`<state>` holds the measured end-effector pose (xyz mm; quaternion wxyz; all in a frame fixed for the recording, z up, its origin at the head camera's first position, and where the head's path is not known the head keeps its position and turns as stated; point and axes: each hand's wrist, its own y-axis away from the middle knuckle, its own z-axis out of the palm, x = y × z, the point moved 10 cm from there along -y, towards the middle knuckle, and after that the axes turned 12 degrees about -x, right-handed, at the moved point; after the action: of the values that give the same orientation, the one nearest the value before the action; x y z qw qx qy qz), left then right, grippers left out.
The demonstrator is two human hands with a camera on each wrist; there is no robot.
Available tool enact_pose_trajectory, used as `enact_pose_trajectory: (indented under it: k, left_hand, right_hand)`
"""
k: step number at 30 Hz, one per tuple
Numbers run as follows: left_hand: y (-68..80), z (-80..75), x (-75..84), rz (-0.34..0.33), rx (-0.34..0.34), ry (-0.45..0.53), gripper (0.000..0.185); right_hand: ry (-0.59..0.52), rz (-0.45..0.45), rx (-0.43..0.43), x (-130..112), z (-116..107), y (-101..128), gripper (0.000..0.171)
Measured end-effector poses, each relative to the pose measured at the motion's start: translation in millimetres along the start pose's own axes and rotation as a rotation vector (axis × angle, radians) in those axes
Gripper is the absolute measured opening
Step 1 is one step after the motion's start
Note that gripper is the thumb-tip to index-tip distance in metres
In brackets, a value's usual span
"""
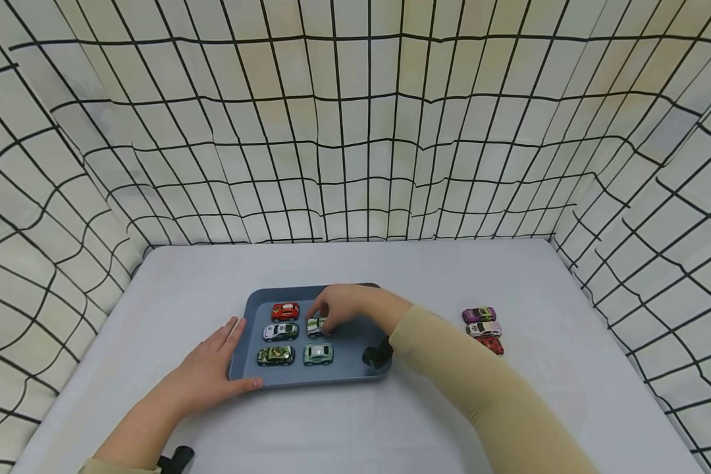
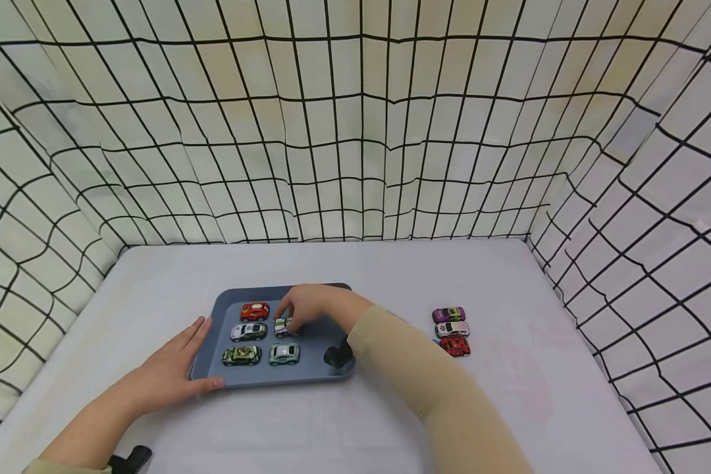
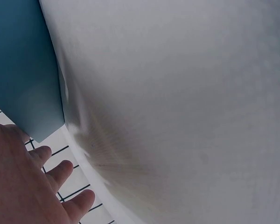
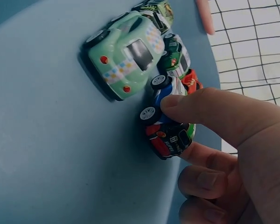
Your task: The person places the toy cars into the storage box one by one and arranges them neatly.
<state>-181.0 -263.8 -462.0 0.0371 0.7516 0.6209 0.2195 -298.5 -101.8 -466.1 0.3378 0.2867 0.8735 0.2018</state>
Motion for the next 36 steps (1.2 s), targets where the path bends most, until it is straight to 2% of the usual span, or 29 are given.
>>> enact_pose_trajectory:
  k: [8,19,36]
  left_hand:
    - [-1.0,-0.9,1.6,0.025,0.017,-0.005,0.124]
    - [-1.1,-0.7,0.9,0.017,0.017,-0.013,0.125]
    - [-0.5,-0.4,0.9,0.014,0.014,-0.006,0.125]
  right_hand:
    - [-0.031,-0.035,-0.003,-0.5,3.6,-5.5,0.043]
    - [-0.033,-0.054,-0.008,-1.3,6.0,-7.1,0.043]
    - [-0.045,-0.056,0.073,-7.6,-13.3,14.6,0.05]
